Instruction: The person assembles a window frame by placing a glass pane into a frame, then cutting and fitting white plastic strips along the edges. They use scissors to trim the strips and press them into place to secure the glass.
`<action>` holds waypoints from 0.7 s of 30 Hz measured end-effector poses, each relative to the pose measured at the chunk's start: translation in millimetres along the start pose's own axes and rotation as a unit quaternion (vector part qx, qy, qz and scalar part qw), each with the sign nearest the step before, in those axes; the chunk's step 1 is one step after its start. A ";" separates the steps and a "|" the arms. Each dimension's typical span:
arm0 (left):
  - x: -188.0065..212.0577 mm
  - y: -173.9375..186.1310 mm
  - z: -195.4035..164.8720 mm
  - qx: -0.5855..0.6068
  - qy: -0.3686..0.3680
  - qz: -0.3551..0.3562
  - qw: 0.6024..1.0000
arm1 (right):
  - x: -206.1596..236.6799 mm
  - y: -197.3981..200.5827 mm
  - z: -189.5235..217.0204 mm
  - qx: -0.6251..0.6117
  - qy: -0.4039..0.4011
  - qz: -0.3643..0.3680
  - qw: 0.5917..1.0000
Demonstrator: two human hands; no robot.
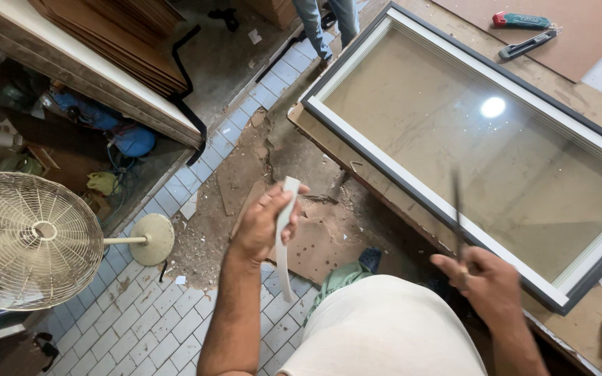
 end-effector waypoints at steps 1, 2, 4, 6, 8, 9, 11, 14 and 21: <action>-4.1 9.8 -4.3 0.035 -0.031 -0.022 0.999 | -0.9 19.2 -26.3 -0.040 -0.011 -0.058 0.997; -8.6 21.8 -7.0 0.071 -0.063 -0.044 0.995 | 1.1 40.4 -57.6 -0.070 -0.029 -0.101 0.992; -18.3 52.6 -10.0 0.165 -0.119 -0.078 0.976 | 7.7 80.3 -122.4 -0.021 -0.049 -0.226 0.973; -38.4 76.8 3.8 0.283 -0.162 -0.096 0.941 | 2.0 114.7 -187.9 -0.034 -0.101 -0.284 0.953; -60.8 94.5 39.4 0.237 -0.137 -0.176 0.945 | 5.3 139.5 -237.9 -0.006 -0.116 -0.349 0.930; -69.4 101.2 58.8 0.213 -0.123 -0.216 0.945 | -3.6 142.4 -253.8 -0.027 -0.109 -0.350 0.930; -86.6 88.6 111.6 0.220 -0.031 -0.204 0.954 | -10.1 145.5 -276.7 -0.072 -0.101 -0.353 0.927; -95.6 47.0 177.9 0.216 0.056 -0.153 0.963 | 33.3 169.2 -307.0 -0.130 -0.136 -0.397 0.898; -89.3 -114.7 193.3 0.019 0.069 -0.074 0.995 | 64.4 201.8 -338.7 0.028 -0.368 -0.391 0.843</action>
Point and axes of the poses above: each hand's wrist, its own x-axis away from the middle knuckle, its own y-axis out of the back of the hand, z = x × y, the point moved 5 cm from there along -x, towards the middle knuckle, and after that the axes turned 12 degrees about -y, right-handed, at the moved point
